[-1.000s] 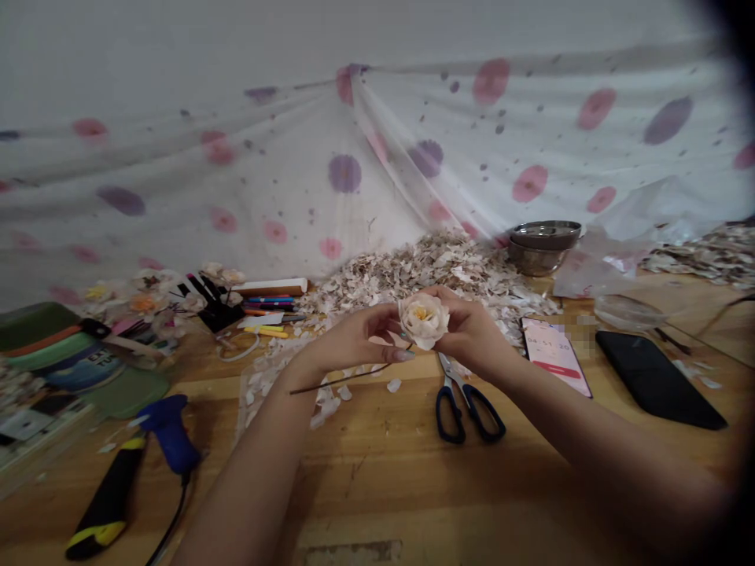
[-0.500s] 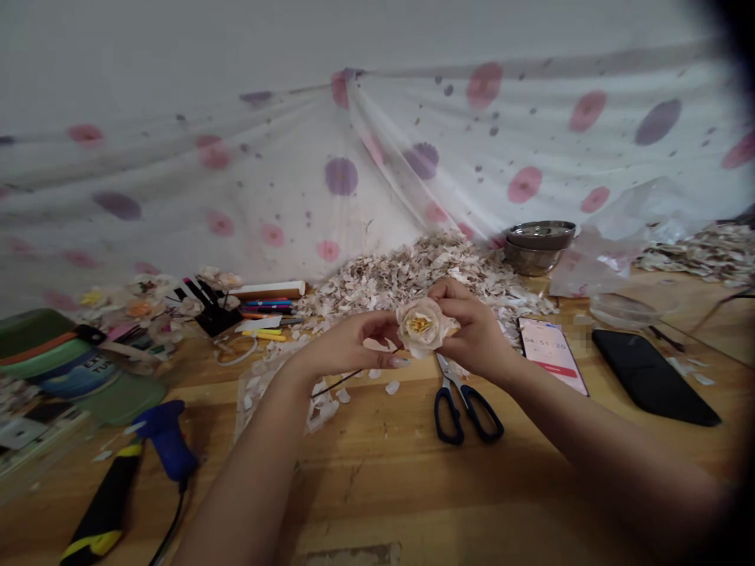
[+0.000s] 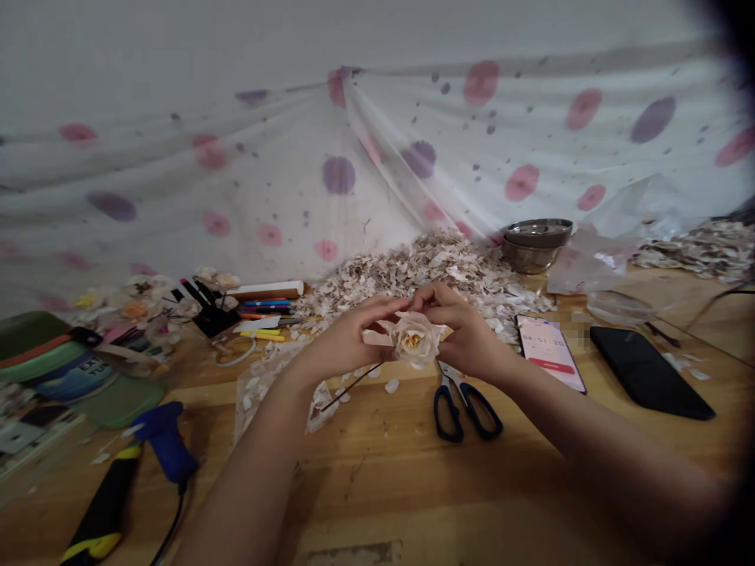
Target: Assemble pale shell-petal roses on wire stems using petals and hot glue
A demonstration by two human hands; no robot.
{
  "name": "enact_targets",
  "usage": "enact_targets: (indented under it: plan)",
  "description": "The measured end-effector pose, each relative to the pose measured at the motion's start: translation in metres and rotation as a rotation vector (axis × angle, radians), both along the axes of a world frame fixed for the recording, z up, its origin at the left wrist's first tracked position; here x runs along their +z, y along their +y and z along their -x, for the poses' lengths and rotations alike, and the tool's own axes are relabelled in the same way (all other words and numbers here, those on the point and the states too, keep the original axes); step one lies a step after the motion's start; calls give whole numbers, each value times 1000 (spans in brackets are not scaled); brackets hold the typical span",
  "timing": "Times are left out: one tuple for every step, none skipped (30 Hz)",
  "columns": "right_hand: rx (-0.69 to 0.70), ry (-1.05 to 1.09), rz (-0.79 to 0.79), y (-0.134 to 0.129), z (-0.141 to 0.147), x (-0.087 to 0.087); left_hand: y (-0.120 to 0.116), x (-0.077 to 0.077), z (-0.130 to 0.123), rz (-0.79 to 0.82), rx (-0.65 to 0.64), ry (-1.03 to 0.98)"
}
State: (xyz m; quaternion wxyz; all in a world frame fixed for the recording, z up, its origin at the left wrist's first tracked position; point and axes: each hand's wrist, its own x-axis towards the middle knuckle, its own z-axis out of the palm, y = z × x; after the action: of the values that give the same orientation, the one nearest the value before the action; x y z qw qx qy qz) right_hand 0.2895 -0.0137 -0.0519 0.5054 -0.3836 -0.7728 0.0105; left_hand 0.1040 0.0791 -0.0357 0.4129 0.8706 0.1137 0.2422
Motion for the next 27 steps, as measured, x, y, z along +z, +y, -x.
enact_targets:
  plan:
    - [-25,-2,-10,-1,1,0,-1,0,-1,-17,0,-23]
    - [-62,-5,-26,-1,1,0,-1,0,-1,-6,-6,-38]
    - [-105,-8,-44,-1,2,-1,-3,0,-2,31,-12,-41]
    - [-149,-11,-61,-1,1,-2,-5,-1,-3,78,-13,-35]
    - [-189,-11,-73,0,1,-3,-7,-1,-5,119,-6,-17]
    - [-222,-9,-79,1,0,-5,-9,-2,-6,138,12,16]
    - [-245,-6,-82,2,0,-6,-11,-2,-8,133,37,55]
    - [-264,-2,-83,3,-1,-7,-14,-2,-9,116,65,83]
    - [-280,0,-84,4,-1,-8,-16,-2,-11,102,91,97]
    - [-289,2,-86,5,-2,-9,-18,-2,-12,94,109,101]
    - [-296,4,-89,6,-2,-10,-20,-2,-14,93,123,92]
    - [-302,8,-90,6,-2,-10,-21,-2,-15,98,132,75]
    - [-305,15,-88,6,-1,-11,-22,-2,-17,103,138,56]
    - [-306,27,-83,6,-1,-11,-23,-2,-18,107,140,37]
    - [-305,44,-74,6,-1,-11,-24,-2,-19,109,139,17]
    - [-302,70,-62,6,0,-11,-24,-2,-20,108,136,1]
    - [-297,102,-48,6,-1,-11,-24,-2,-20,101,135,-9]
    - [-292,135,-31,7,-1,-11,-24,-3,-19,85,142,0]
    - [-291,172,-12,7,-2,-10,-23,-4,-19,59,152,42]
    - [-291,206,7,8,-3,-9,-22,-5,-18,30,162,115]
    - [-293,232,25,8,-5,-8,-20,-6,-16,0,170,205]
    - [-295,251,37,9,-7,-7,-18,-8,-15,-24,174,296]
    - [-296,264,46,10,-10,-5,-16,-9,-14,-35,170,374]
    - [-296,275,53,10,-13,-3,-14,-12,-13,-32,161,436]
    - [-296,285,57,11,-16,-2,-12,-13,-13,-17,150,479]
    - [-298,294,62,12,-18,0,-10,-15,-13,7,143,512]
    - [-302,304,69,13,-21,1,-8,-16,-12,33,138,544]
